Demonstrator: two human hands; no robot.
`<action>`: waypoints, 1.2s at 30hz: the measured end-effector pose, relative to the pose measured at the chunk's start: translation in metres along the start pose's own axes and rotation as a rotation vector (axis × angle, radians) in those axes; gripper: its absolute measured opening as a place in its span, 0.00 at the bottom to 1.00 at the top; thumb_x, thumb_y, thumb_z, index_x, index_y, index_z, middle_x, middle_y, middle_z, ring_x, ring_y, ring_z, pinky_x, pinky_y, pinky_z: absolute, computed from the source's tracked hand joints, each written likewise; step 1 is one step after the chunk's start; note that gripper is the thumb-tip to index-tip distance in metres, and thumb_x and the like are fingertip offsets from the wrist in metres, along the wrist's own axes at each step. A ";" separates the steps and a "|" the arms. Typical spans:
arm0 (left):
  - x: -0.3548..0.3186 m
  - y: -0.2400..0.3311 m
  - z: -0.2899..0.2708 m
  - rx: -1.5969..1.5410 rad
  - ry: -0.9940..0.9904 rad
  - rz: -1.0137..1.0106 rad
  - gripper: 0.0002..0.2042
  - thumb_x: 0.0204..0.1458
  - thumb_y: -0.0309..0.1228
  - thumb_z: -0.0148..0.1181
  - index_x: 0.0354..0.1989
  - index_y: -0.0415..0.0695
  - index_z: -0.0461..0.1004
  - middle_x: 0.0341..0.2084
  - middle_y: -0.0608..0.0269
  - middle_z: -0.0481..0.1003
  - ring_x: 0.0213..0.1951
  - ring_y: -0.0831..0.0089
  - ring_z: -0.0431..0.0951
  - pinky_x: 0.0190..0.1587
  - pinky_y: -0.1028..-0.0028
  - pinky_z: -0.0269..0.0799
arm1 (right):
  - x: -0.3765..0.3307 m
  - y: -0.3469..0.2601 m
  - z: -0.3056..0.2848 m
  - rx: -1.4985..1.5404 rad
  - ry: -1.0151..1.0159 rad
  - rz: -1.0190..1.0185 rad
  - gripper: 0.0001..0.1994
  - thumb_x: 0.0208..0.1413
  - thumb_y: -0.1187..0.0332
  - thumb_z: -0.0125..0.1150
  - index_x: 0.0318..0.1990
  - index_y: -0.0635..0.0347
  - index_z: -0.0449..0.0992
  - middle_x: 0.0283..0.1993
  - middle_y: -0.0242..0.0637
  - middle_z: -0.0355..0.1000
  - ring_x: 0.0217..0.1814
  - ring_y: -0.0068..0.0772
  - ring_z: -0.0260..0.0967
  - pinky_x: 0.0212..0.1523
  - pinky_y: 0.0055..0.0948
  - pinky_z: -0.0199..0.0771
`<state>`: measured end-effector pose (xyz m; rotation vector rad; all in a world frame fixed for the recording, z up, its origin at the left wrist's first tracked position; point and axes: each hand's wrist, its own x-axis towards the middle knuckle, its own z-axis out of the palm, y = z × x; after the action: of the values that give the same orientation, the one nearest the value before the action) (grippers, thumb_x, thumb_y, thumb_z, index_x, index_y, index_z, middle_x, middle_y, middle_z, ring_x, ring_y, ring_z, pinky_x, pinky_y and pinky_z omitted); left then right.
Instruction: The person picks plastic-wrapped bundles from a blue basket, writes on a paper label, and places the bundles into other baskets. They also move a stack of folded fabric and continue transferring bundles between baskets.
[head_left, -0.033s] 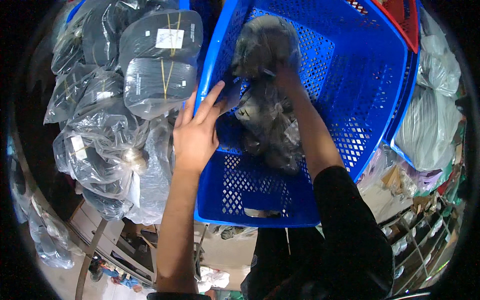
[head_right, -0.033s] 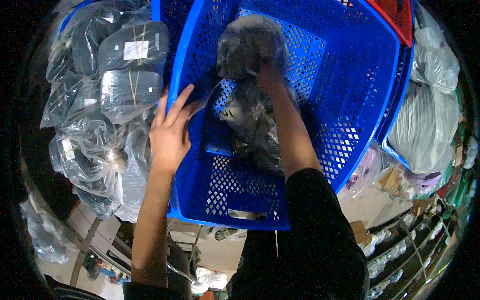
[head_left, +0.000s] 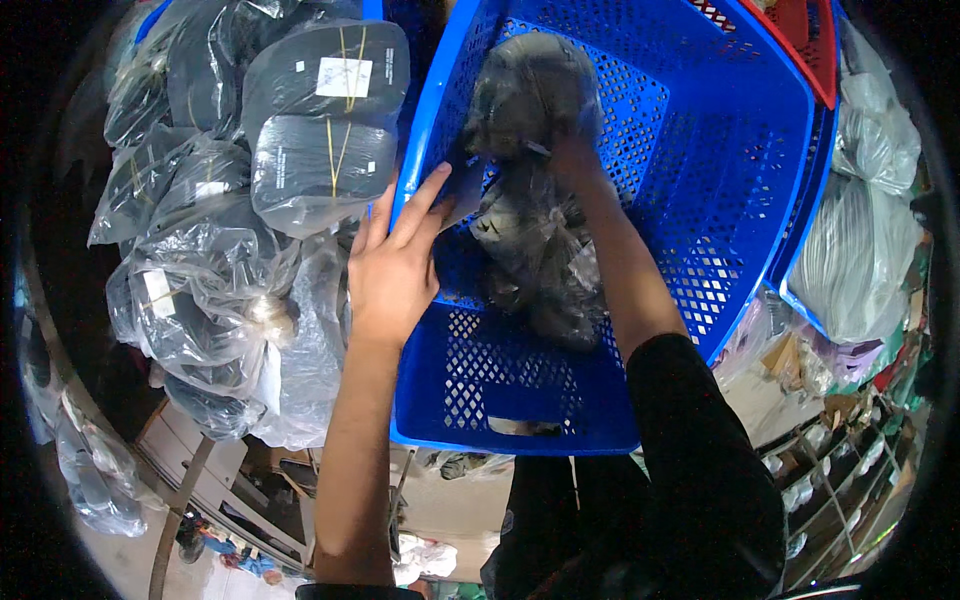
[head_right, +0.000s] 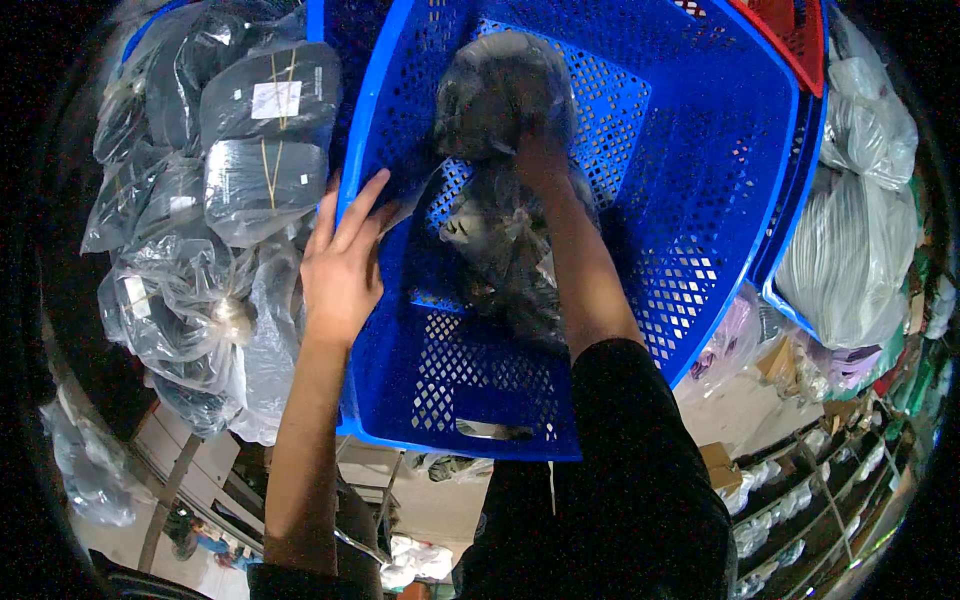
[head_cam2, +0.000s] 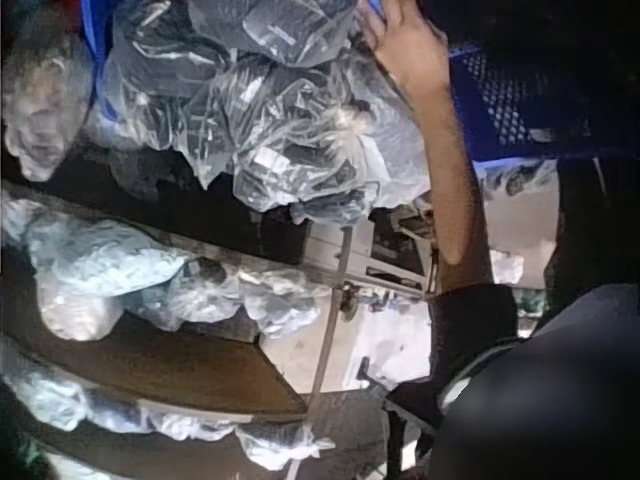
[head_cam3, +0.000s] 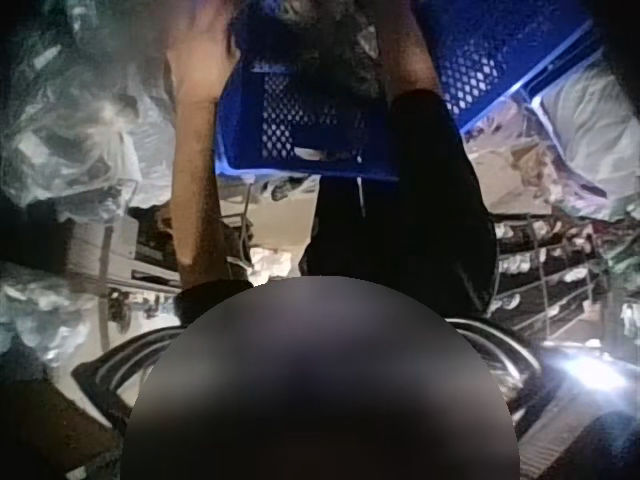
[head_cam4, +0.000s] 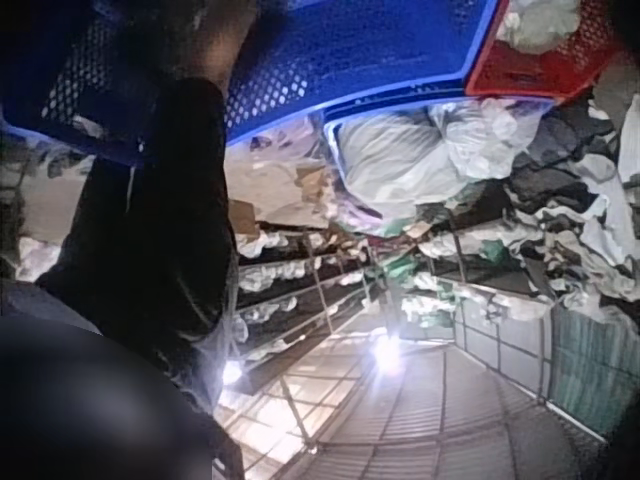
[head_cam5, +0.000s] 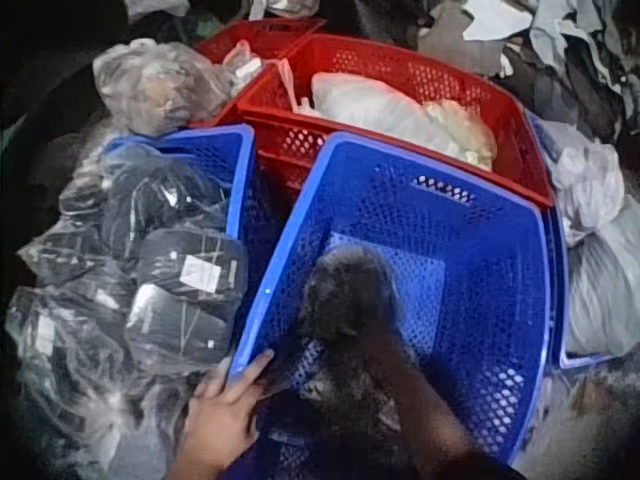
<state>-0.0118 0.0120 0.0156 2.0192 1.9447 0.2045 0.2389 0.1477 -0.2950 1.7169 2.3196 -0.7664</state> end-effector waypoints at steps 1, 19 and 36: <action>0.000 0.000 0.000 0.002 0.020 0.005 0.21 0.45 0.19 0.60 0.50 0.49 0.77 0.68 0.82 0.62 0.68 0.61 0.63 0.64 0.53 0.67 | -0.001 -0.004 0.001 -0.030 -0.019 0.003 0.27 0.61 0.60 0.50 0.65 0.64 0.64 0.62 0.58 0.67 0.60 0.59 0.70 0.58 0.51 0.74; -0.003 0.002 0.004 -0.027 0.097 0.018 0.19 0.51 0.20 0.58 0.49 0.55 0.78 0.64 0.82 0.67 0.67 0.60 0.64 0.60 0.58 0.72 | 0.012 0.017 -0.013 0.197 -0.282 -0.029 0.41 0.51 0.47 0.67 0.64 0.71 0.63 0.65 0.62 0.64 0.67 0.63 0.61 0.67 0.46 0.64; -0.004 -0.001 0.013 0.093 0.171 0.085 0.19 0.56 0.23 0.55 0.57 0.51 0.74 0.65 0.80 0.66 0.67 0.59 0.64 0.62 0.61 0.71 | -0.104 -0.032 -0.270 0.517 -0.032 0.166 0.07 0.55 0.68 0.63 0.40 0.55 0.75 0.24 0.23 0.63 0.20 0.21 0.55 0.18 0.28 0.53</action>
<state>-0.0090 0.0064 0.0035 2.2122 2.0034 0.3224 0.2899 0.1842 -0.0106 2.0336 2.0372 -1.4388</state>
